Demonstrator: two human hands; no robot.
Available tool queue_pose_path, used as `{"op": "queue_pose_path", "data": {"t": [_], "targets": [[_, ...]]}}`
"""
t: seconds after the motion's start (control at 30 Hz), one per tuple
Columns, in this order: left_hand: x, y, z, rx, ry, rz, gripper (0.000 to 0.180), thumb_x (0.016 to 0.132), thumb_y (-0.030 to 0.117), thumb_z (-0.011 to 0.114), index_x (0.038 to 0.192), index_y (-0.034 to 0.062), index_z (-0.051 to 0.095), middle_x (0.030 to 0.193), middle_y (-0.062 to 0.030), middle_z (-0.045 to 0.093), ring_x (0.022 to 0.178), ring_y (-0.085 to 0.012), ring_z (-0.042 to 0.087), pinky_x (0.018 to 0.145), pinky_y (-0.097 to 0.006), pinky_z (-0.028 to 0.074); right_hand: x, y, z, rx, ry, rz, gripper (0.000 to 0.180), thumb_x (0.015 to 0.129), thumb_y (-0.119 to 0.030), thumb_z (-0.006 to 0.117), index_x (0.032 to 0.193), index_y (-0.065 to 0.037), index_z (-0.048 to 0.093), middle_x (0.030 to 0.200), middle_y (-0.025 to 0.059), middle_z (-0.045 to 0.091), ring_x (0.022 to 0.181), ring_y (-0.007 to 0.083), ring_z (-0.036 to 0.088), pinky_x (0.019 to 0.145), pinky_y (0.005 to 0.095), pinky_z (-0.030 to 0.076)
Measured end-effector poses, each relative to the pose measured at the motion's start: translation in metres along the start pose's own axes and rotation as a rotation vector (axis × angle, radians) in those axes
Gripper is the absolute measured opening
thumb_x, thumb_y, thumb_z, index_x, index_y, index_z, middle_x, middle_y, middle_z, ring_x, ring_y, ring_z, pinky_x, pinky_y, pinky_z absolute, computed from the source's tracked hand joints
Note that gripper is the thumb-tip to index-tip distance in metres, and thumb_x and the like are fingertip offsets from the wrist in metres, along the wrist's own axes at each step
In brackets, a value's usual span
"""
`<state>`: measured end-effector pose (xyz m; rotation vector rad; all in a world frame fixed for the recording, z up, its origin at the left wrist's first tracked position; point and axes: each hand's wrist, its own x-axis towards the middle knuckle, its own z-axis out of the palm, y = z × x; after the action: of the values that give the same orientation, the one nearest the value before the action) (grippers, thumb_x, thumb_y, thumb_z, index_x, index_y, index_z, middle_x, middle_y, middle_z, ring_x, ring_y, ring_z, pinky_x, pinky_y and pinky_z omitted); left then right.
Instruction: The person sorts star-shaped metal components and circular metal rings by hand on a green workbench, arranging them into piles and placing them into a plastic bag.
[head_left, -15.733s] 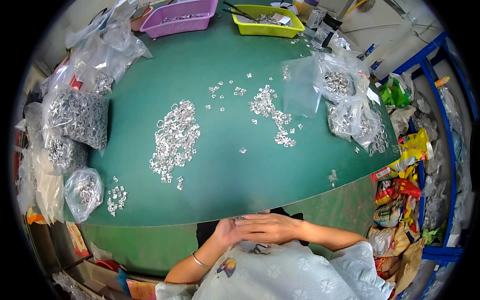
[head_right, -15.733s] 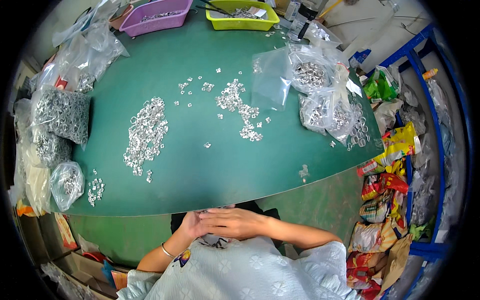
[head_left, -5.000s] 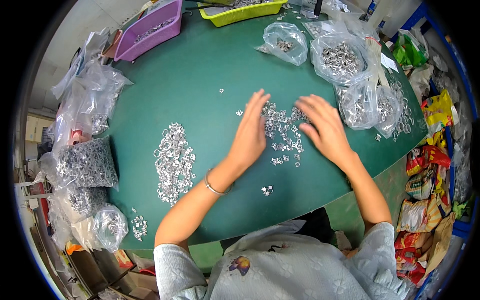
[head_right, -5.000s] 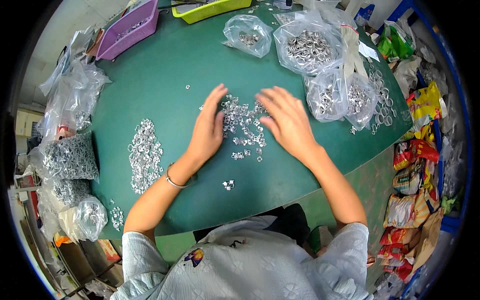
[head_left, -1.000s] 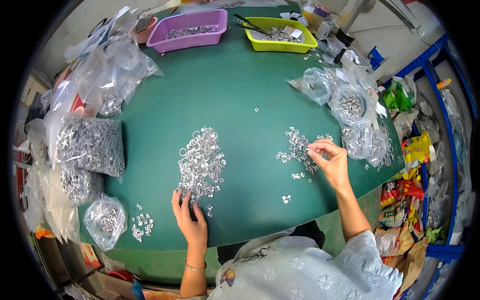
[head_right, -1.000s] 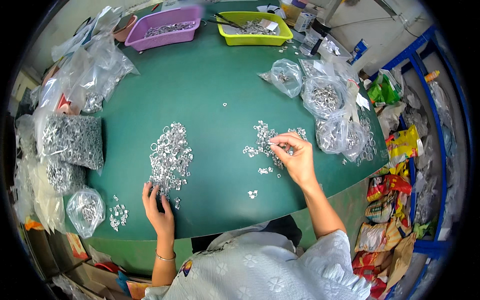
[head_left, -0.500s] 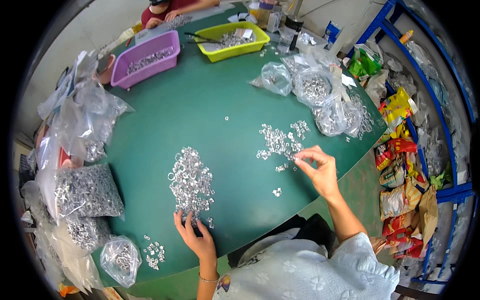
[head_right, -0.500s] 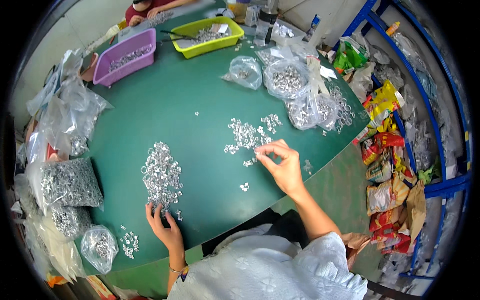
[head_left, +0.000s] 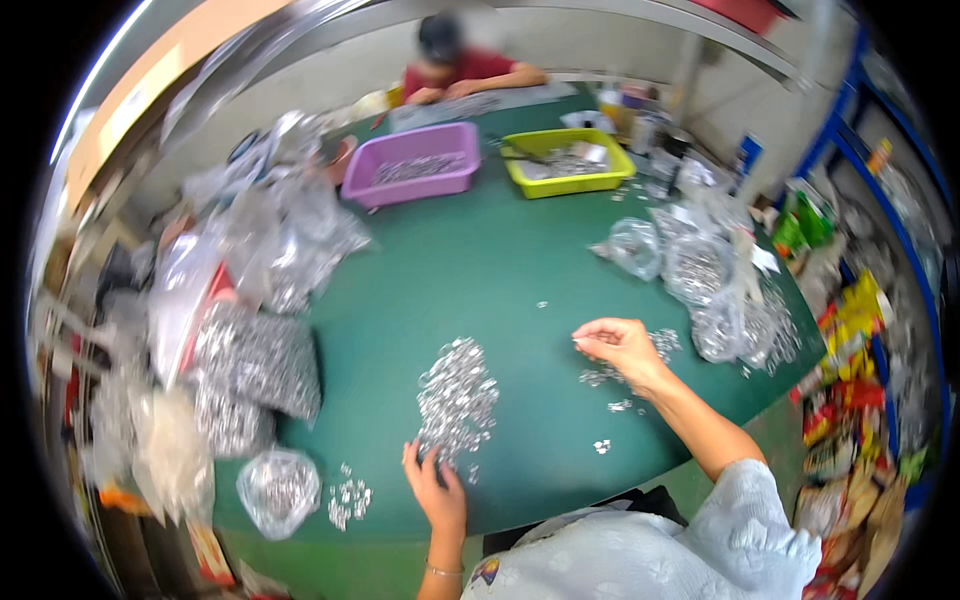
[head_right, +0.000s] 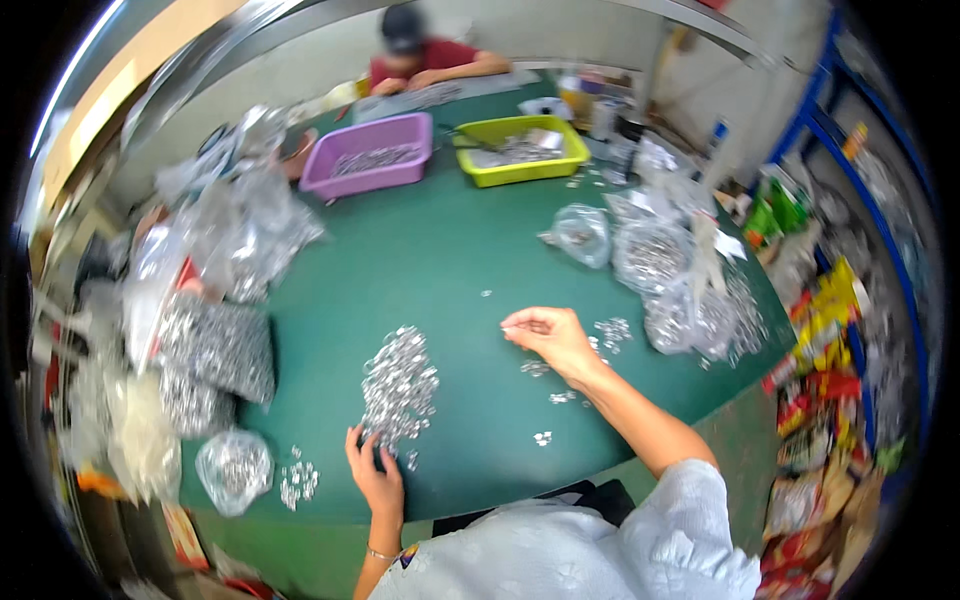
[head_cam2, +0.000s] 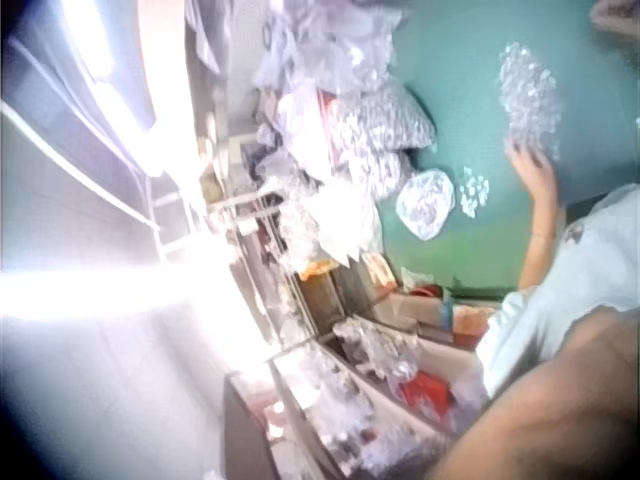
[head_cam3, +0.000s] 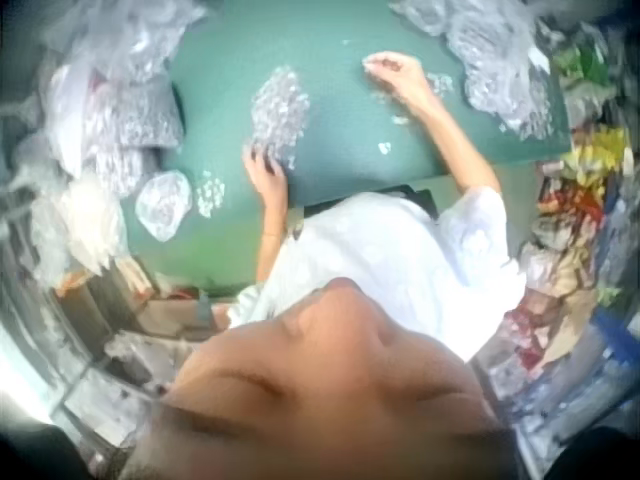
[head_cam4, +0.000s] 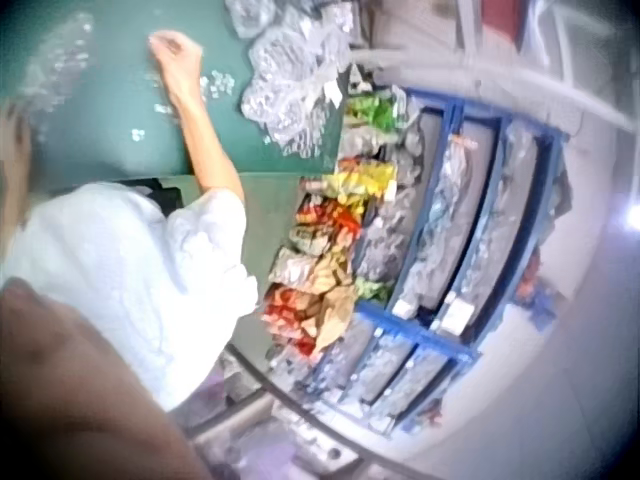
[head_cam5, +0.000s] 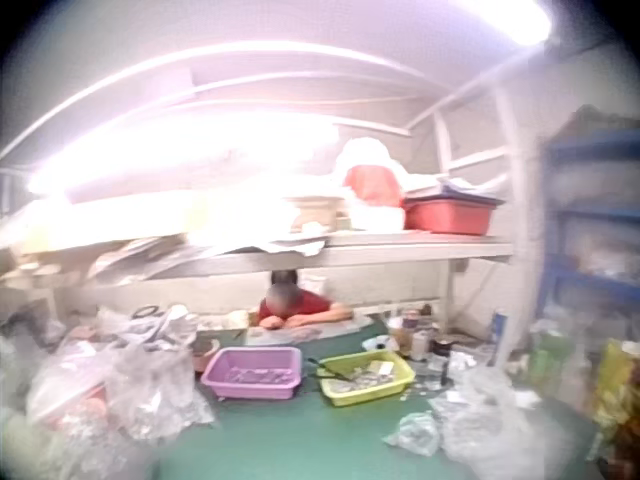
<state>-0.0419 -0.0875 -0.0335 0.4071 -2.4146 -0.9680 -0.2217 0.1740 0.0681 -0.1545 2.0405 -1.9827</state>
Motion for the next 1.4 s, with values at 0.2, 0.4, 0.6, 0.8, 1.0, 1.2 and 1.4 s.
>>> {"op": "queue_pose_path", "data": {"t": [0.2, 0.4, 0.6, 0.8, 1.0, 1.2, 1.4], "targets": [[-0.004, -0.003, -0.002, 0.053, -0.019, -0.012, 0.027, 0.082, -0.006, 0.051, 0.107, -0.0022, 0.058, 0.132, -0.0217, 0.044, 0.127, -0.0408, 0.040, 0.104, -0.046, 0.033, -0.025, -0.006, -0.113, -0.170, 0.541, -0.372, 0.013, 0.085, -0.005, 0.066, 0.097, -0.001, 0.070, 0.090, 0.0023, 0.068, 0.083, 0.0079, 0.060, 0.075, 0.0236, 0.048], [-0.003, -0.009, 0.006, 0.122, 0.000, 0.095, 0.024, 0.084, -0.005, 0.051, 0.107, -0.0053, 0.057, 0.127, -0.0216, 0.049, 0.120, -0.0383, 0.047, 0.100, -0.044, 0.037, -0.105, 0.070, -0.311, -0.159, 1.358, -0.398, 0.012, 0.084, -0.003, 0.067, 0.095, 0.001, 0.069, 0.085, 0.0032, 0.068, 0.075, 0.0078, 0.060, 0.069, 0.0211, 0.047], [-0.004, -0.017, 0.009, 0.201, 0.019, 0.155, 0.025, 0.086, -0.003, 0.051, 0.110, -0.0029, 0.058, 0.126, -0.0216, 0.050, 0.119, -0.0379, 0.047, 0.099, -0.044, 0.038, -0.141, 0.136, -0.387, -0.429, 1.555, -0.131, 0.011, 0.079, -0.005, 0.070, 0.089, -0.001, 0.071, 0.076, 0.0053, 0.069, 0.065, 0.0087, 0.060, 0.065, 0.0242, 0.048], [-0.001, -0.019, 0.014, 0.163, 0.045, 0.143, 0.026, 0.086, -0.001, 0.051, 0.112, -0.0054, 0.056, 0.128, -0.0228, 0.049, 0.120, -0.0390, 0.047, 0.101, -0.044, 0.037, -0.133, 0.153, -0.422, -0.753, 1.503, -0.011, 0.013, 0.073, -0.011, 0.072, 0.083, -0.003, 0.072, 0.082, 0.0152, 0.069, 0.076, 0.0282, 0.066, 0.074, 0.0372, 0.051], [-0.006, 0.009, -0.002, 0.185, -0.101, 0.213, 0.047, 0.080, 0.006, 0.063, 0.124, -0.0024, 0.049, 0.136, -0.0233, 0.040, 0.126, -0.0404, 0.038, 0.105, -0.045, 0.031, -0.119, 0.109, -0.332, -1.045, 1.513, -0.377, 0.019, 0.090, -0.013, 0.055, 0.099, -0.002, 0.068, 0.095, 0.0135, 0.066, 0.093, 0.0284, 0.059, 0.086, 0.0379, 0.043], [-0.005, 0.011, 0.006, 0.342, -0.286, 0.093, 0.038, 0.084, 0.008, 0.061, 0.122, 0.0094, 0.055, 0.141, -0.0162, 0.037, 0.135, -0.0423, 0.026, 0.107, -0.061, 0.020, -0.068, 0.042, -0.084, -0.616, 0.414, -0.556, 0.016, 0.084, -0.002, 0.059, 0.099, 0.001, 0.063, 0.098, 0.0136, 0.062, 0.094, 0.0280, 0.057, 0.087, 0.0353, 0.043], [0.002, -0.002, 0.000, 0.200, -0.119, 0.062, 0.036, 0.086, 0.006, 0.059, 0.122, 0.0063, 0.054, 0.140, -0.0148, 0.039, 0.134, -0.0404, 0.029, 0.106, -0.063, 0.022, -0.009, 0.054, 0.084, -0.834, -0.496, -0.664, 0.044, 0.086, -0.023, 0.064, 0.126, -0.008, 0.054, 0.136, 0.0108, 0.046, 0.130, 0.0331, 0.037, 0.104, 0.0475, 0.032]]}}
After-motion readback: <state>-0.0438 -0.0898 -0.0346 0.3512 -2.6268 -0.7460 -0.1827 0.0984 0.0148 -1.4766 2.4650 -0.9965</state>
